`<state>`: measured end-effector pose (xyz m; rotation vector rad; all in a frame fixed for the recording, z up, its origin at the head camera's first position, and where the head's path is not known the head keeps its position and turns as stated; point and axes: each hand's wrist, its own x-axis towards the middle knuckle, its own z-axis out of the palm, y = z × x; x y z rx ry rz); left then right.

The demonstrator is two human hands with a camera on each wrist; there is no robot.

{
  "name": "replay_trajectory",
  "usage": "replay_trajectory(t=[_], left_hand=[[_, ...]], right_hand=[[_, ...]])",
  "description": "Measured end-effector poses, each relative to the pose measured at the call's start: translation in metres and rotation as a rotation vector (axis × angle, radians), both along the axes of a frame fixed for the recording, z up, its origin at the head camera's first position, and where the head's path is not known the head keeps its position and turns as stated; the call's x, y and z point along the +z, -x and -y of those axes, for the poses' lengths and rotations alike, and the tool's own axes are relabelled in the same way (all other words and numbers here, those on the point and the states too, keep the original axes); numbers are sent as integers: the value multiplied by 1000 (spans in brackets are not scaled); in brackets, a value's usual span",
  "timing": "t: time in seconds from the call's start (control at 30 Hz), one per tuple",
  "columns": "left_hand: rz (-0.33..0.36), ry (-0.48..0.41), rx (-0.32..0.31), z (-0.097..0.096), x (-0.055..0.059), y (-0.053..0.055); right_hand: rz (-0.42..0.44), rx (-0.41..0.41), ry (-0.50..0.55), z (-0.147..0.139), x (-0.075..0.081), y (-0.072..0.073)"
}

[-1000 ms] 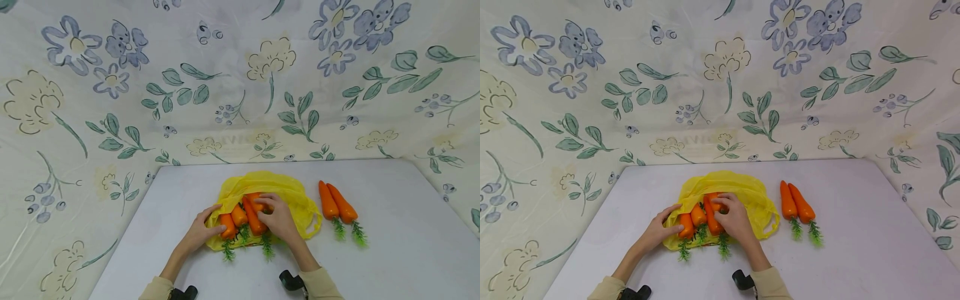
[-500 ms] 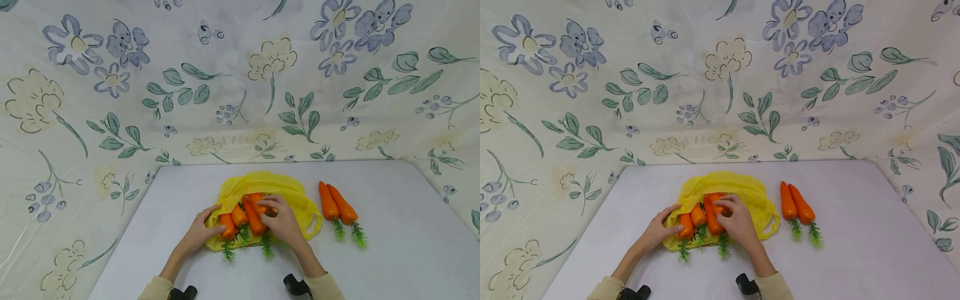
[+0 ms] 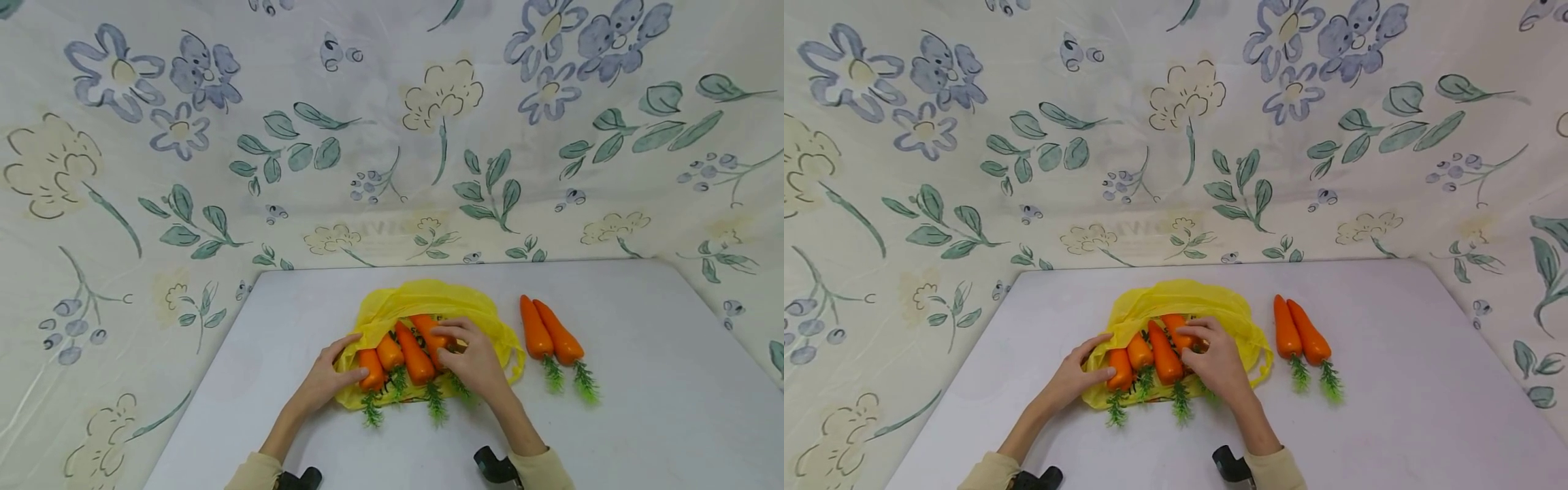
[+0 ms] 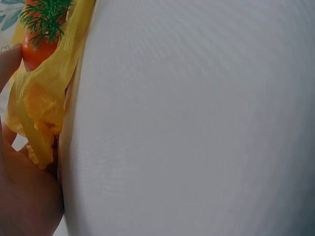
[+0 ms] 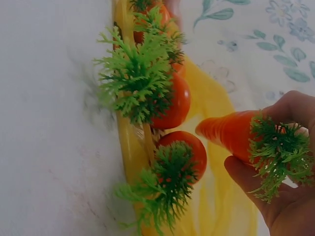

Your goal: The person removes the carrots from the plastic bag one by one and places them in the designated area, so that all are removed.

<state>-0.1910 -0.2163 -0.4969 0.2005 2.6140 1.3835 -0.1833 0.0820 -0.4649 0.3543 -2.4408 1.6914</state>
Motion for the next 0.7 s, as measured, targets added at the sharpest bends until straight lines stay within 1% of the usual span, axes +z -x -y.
replay_trajectory(t=[0.17,0.37,0.5,0.7], left_hand=[[0,-4,-2,0,0,0],[-3,4,-3,1,0,0],[-2,8,-1,1,-1,0],[7,12,3,0,1,-1]], right_hand=[[20,5,7,-10,4,1],[-2,14,-48,-22,9,0],[-18,47,-57,-27,11,-2],[11,105,-26,-33,15,-3]])
